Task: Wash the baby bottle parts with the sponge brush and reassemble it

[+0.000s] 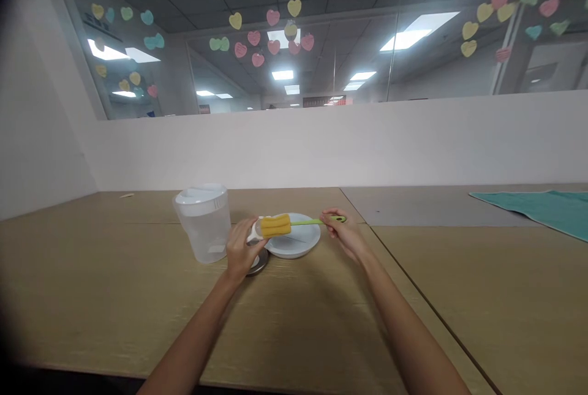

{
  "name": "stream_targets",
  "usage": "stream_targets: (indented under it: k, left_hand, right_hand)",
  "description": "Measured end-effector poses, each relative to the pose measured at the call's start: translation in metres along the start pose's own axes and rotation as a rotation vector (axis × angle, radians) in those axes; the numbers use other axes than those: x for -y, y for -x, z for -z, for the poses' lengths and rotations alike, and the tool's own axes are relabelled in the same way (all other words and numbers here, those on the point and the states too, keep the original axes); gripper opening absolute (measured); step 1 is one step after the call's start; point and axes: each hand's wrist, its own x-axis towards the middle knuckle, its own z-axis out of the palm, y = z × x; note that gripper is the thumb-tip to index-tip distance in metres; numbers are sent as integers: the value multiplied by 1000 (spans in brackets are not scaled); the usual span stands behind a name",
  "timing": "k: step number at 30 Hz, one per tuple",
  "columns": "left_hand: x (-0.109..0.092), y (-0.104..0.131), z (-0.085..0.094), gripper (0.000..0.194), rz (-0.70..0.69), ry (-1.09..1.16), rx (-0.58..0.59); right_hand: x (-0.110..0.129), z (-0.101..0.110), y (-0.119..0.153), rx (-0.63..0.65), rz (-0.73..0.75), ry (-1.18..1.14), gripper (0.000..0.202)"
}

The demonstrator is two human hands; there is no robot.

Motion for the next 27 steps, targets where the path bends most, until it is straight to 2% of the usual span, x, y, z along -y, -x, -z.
stream_targets:
  k: [4,8,13,16,18,23,25,27]
  left_hand:
    - [4,-2,5,42,-139,-60,65]
    - [1,-2,8,42,-219,-133,97]
    - [-10,0,6,43,-307,-216,178]
    - [-16,-1,3,42,-348,-235,222]
    - [-16,-2,2,42,-336,-247,229]
    - [-4,-7,3,42,-262,-292,209]
    - [3,-8,4,43,-241,-317,228]
    - [9,-9,6,42,-212,-340,253]
  right_hand:
    - [3,-1,2,-22,132,113,36]
    - [5,-14,12,-19,200,258,31]
    - [3,-42,30,73,181,355,28]
    - [2,-48,33,164,155,356,30]
    - [4,-41,28,151,146,331,30]
    - [12,-3,4,-35,111,53,32]
    - [11,12,-6,-126,103,-61,32]
    - [8,27,-14,-275,112,-148,31]
